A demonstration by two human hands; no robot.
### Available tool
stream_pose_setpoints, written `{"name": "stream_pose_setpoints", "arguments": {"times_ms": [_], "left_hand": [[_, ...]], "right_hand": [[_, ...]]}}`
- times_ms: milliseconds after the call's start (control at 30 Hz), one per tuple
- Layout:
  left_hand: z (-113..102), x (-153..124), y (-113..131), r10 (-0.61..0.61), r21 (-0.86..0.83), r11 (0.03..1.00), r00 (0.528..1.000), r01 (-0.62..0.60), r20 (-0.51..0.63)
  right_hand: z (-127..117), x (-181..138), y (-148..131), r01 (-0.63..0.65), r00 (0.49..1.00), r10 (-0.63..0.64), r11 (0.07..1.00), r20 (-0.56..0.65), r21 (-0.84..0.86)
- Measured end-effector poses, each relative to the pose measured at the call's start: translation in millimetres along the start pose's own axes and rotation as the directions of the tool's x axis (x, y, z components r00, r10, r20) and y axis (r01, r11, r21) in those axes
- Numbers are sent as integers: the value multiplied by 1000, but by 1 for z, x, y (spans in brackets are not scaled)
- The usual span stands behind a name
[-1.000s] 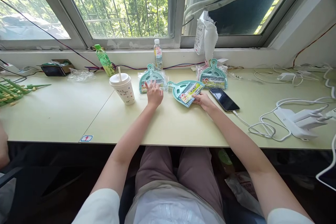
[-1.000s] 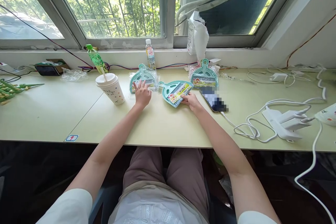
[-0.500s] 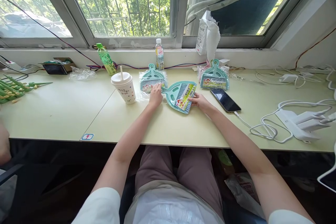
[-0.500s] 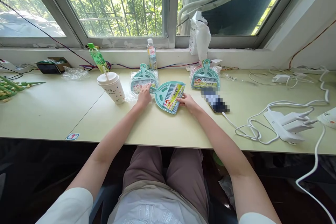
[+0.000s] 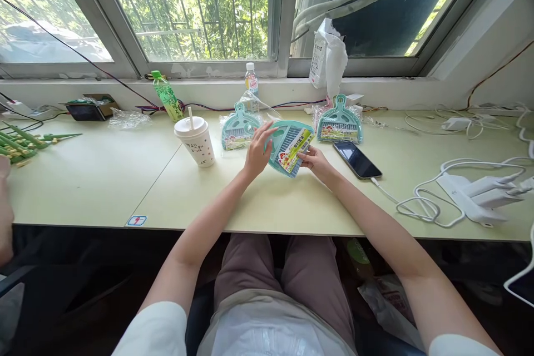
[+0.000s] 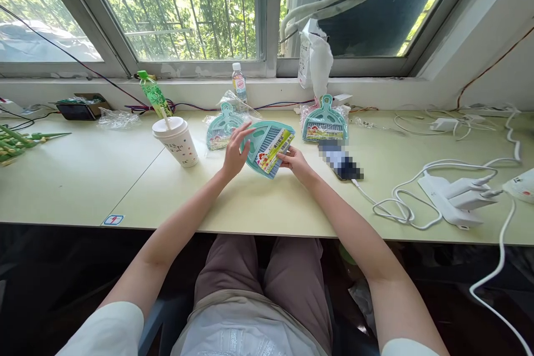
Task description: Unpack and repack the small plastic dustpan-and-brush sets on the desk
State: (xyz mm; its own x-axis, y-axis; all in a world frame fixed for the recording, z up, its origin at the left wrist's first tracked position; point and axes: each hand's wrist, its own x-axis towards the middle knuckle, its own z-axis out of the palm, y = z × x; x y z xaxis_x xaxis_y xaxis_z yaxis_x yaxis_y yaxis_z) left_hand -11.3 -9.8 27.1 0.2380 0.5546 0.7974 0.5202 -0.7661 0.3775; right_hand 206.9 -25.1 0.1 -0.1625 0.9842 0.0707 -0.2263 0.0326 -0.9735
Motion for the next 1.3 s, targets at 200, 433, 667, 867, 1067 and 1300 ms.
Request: {"name": "stream_pose_setpoints", "arguments": {"times_ms": [200,433,667,867,1067,1300], "left_hand": [[-17,2,18,-310,164,887,821,431,-479],[-16,9,-4,-500,169,821,830,545,-247],[4,-2,-14,-376,112,926,910,361,174],[4,-2,-3,-250,-88,958,944,273,216],[4,-4,17,-122,-249,950,955,191,269],[-10,-4,42,-284,142,943,951,299,-122]], "right_hand": [[-2,0,-2,94,992,-90,995,-93,40],[-6,1,-3,97,985,-100,995,-139,-24],[1,-5,-10,25,1000,-25,979,2,-204],[12,-10,-5,4,997,11,979,73,-205],[20,-9,10,1,996,8,996,86,-94],[19,-5,7,76,991,-75,997,-114,-2]]}}
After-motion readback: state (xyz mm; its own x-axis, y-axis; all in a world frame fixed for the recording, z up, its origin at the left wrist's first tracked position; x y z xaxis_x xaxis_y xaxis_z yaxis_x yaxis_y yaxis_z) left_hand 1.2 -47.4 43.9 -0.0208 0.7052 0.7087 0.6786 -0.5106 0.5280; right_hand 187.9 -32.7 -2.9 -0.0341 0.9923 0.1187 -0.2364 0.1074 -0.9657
